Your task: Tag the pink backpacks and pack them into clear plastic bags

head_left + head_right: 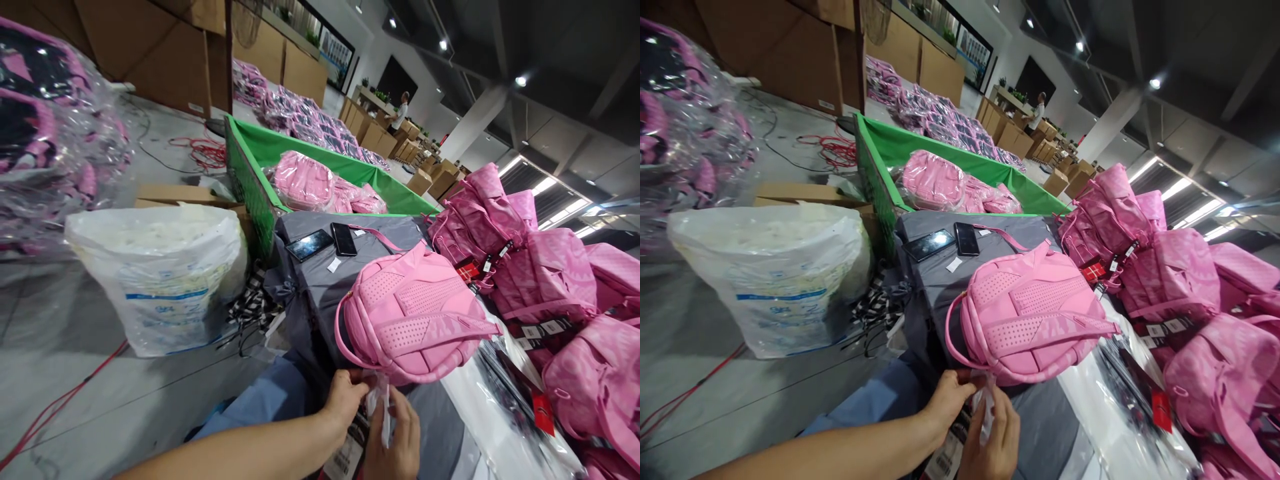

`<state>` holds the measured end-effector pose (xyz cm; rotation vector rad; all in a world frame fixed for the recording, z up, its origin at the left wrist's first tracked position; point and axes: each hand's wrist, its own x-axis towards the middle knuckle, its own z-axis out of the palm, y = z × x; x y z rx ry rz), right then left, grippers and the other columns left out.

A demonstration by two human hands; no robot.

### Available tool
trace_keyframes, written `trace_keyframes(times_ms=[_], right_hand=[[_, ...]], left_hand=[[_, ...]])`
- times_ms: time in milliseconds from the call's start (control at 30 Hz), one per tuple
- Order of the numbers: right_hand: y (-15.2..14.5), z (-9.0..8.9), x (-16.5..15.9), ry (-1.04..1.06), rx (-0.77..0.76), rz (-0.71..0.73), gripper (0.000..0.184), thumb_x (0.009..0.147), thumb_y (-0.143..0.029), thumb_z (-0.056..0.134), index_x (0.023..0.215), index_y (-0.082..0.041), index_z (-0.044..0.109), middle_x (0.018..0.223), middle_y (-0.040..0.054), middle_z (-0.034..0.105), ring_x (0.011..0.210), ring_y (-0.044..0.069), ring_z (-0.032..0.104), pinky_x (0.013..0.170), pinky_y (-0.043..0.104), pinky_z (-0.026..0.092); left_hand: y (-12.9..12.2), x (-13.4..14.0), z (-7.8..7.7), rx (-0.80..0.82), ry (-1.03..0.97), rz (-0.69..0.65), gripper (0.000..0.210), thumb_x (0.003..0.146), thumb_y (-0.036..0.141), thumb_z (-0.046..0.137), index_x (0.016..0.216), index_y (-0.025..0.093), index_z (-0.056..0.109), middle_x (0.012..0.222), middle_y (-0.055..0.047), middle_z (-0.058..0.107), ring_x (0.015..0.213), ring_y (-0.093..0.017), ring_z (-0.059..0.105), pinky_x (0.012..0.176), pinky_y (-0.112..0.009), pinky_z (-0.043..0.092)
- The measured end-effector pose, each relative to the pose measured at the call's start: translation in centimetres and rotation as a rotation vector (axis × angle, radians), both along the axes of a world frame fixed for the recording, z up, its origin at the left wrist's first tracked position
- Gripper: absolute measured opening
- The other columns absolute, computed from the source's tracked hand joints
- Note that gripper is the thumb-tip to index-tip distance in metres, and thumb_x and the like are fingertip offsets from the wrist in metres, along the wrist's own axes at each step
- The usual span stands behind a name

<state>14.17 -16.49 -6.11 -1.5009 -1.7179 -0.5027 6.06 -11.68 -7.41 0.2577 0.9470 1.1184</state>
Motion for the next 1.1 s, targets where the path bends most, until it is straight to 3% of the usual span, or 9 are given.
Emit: trace_keyframes(times_ms=[100, 233, 433, 600, 733, 800, 867, 1000, 1100], right_hand=[[1.2, 0.4, 0.1, -0.027, 0.028, -0.089, 0.022, 0.1, -0.039, 0.056, 0.107, -0.019, 0.062, 0.091, 0.0097, 0.069, 0.081, 0.022, 0.065, 0.073, 0.034, 0.048], [2.4, 0.4, -0.1, -0.163, 0.024, -0.112, 0.022, 0.105, -0.033, 0.043, 0.093, -0.021, 0.056, 0.077, 0.0041, 0.061, 0.072, 0.02, 0.057, 0.067, 0.032, 0.041], [2.0, 1.4, 0.0, -0.398, -0.027, -0.09, 0.021, 0.104, -0.021, 0.036, 0.088, -0.023, 0.051, 0.078, 0.0042, 0.056, 0.074, 0.023, 0.051, 0.068, 0.034, 0.036], [0.8, 2.5, 0.0, -0.362, -0.171, 0.041, 0.013, 0.086, -0.016, 0.05, 0.097, -0.022, 0.051, 0.091, 0.0069, 0.059, 0.083, 0.026, 0.052, 0.074, 0.036, 0.039], [0.7, 2.0, 0.3, -0.275, -0.154, 0.024, 0.011, 0.088, -0.016, 0.048, 0.096, -0.022, 0.053, 0.089, 0.0061, 0.061, 0.083, 0.026, 0.053, 0.074, 0.036, 0.038], [1.0, 1.5, 0.6, -0.214, -0.116, 0.031, 0.014, 0.096, -0.018, 0.042, 0.097, -0.023, 0.054, 0.086, 0.0049, 0.062, 0.081, 0.025, 0.055, 0.073, 0.035, 0.037], [1.3, 1.1, 0.9, -0.166, -0.085, 0.049, 0.019, 0.103, -0.027, 0.039, 0.098, -0.023, 0.057, 0.084, 0.0041, 0.064, 0.079, 0.023, 0.057, 0.073, 0.034, 0.037], [1.3, 0.9, 0.9, -0.059, -0.053, 0.054, 0.026, 0.105, -0.035, 0.042, 0.095, -0.022, 0.062, 0.083, 0.0028, 0.067, 0.078, 0.02, 0.061, 0.074, 0.031, 0.038], [1.0, 1.1, 0.8, 0.114, -0.107, 0.098, 0.027, 0.104, -0.039, 0.047, 0.095, -0.022, 0.066, 0.084, 0.0023, 0.07, 0.077, 0.018, 0.065, 0.074, 0.03, 0.041]], left_hand=[[0.0, 0.3, -0.1, 0.053, 0.049, 0.057, 0.018, 0.053, 0.018, 0.077, 0.07, 0.016, 0.072, 0.069, -0.004, 0.071, 0.068, -0.02, 0.063, 0.067, -0.029, 0.049], [-0.4, -0.3, 0.2, 0.168, 0.126, 0.112, 0.014, 0.054, 0.023, 0.075, 0.065, 0.018, 0.069, 0.066, -0.001, 0.067, 0.067, -0.018, 0.059, 0.066, -0.026, 0.047], [-1.0, -1.6, 1.3, 0.308, 0.323, -0.003, 0.026, 0.065, 0.038, 0.072, 0.053, 0.016, 0.069, 0.056, -0.002, 0.063, 0.062, -0.018, 0.053, 0.062, -0.027, 0.042], [-1.2, -2.0, 3.2, 0.357, 0.358, -0.109, 0.03, 0.07, 0.039, 0.068, 0.052, 0.016, 0.069, 0.052, 0.0, 0.058, 0.058, -0.017, 0.053, 0.059, -0.027, 0.039], [-2.5, -2.9, 4.9, 0.435, 0.382, -0.216, 0.017, 0.072, 0.032, 0.066, 0.071, 0.02, 0.079, 0.075, -0.005, 0.074, 0.087, -0.029, 0.068, 0.084, -0.033, 0.051], [-3.4, -3.7, 5.2, 0.47, 0.412, -0.211, 0.013, 0.069, 0.029, 0.069, 0.073, 0.024, 0.08, 0.09, -0.007, 0.078, 0.111, -0.034, 0.065, 0.106, -0.038, 0.043], [-3.9, -4.5, 5.0, 0.474, 0.366, -0.194, 0.012, 0.069, 0.031, 0.071, 0.074, 0.024, 0.08, 0.098, -0.008, 0.078, 0.118, -0.034, 0.062, 0.114, -0.039, 0.037], [-3.1, -4.9, 3.1, 0.344, 0.228, -0.123, 0.026, 0.069, 0.042, 0.074, 0.079, 0.019, 0.078, 0.089, -0.008, 0.076, 0.094, -0.027, 0.067, 0.092, -0.035, 0.05], [-1.7, -3.5, 1.6, 0.265, 0.019, -0.154, 0.038, 0.064, 0.049, 0.08, 0.083, 0.016, 0.074, 0.089, -0.007, 0.075, 0.094, -0.025, 0.066, 0.091, -0.033, 0.048]])
